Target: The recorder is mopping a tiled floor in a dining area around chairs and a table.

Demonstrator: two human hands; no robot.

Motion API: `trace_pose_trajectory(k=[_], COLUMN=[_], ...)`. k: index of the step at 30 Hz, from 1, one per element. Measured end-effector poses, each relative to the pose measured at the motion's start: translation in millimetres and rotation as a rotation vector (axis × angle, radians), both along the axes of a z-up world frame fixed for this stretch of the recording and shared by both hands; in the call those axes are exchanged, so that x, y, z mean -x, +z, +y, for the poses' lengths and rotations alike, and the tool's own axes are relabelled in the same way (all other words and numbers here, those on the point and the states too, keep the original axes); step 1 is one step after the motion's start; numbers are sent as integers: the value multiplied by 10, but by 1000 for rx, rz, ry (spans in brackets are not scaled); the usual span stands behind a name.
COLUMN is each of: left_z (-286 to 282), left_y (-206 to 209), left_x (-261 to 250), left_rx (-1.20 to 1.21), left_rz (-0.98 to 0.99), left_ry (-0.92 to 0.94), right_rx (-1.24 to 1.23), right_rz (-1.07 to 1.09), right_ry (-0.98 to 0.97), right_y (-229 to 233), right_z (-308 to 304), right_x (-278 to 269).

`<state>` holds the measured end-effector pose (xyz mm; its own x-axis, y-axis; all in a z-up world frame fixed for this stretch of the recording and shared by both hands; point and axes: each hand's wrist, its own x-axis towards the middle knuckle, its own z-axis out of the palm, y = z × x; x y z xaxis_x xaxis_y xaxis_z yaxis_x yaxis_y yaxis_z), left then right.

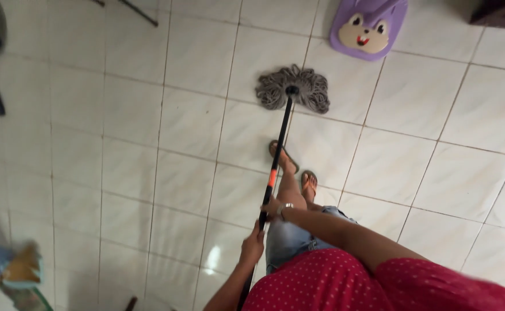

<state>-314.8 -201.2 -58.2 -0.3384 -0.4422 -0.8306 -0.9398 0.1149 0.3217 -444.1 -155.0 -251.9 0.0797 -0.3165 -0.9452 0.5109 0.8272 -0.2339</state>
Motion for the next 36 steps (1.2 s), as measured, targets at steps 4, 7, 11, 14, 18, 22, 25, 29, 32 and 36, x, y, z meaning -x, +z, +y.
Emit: trace_pose_trajectory(k=[4,7,11,14,18,22,25,29,32,36], left_z=[-840,-1490,-2141,-2284,-1917,-1496,-1554,-1917,-2325,-2756], left_y=[-845,-1577,-1289,-1330,-688,44,276,40,-375,-1050], left_x=[1285,2442,3214,2894,1497,647,748,1464,2538,4347], left_rx=[100,231,196,198,189,35,-55,51,92,166], left_rz=[156,334,294,298,190,81,-23,-21,79,340], left_ry=[-84,-104,-134,-139,-152,41,61,-31,-89,-74], right_rx=[170,275,111,166,118,37,-63,-68,106,351], right_rz=[247,710,573,601,310,-98,-239,-165,-1,649], right_ry=[-82,74,-243,131,116,95,-3,-237,-196,870], right_y=[-557,-1572,-944,-1828,210,-40,-52,-231,-621,-1541], right_z=[-805,-1158,-2102,-2019,-2038,-1274,-1409,-1727,-2153,-2401], right_x=[1455,2715,3445,3129,2187,782,591,1267,2530,4591])
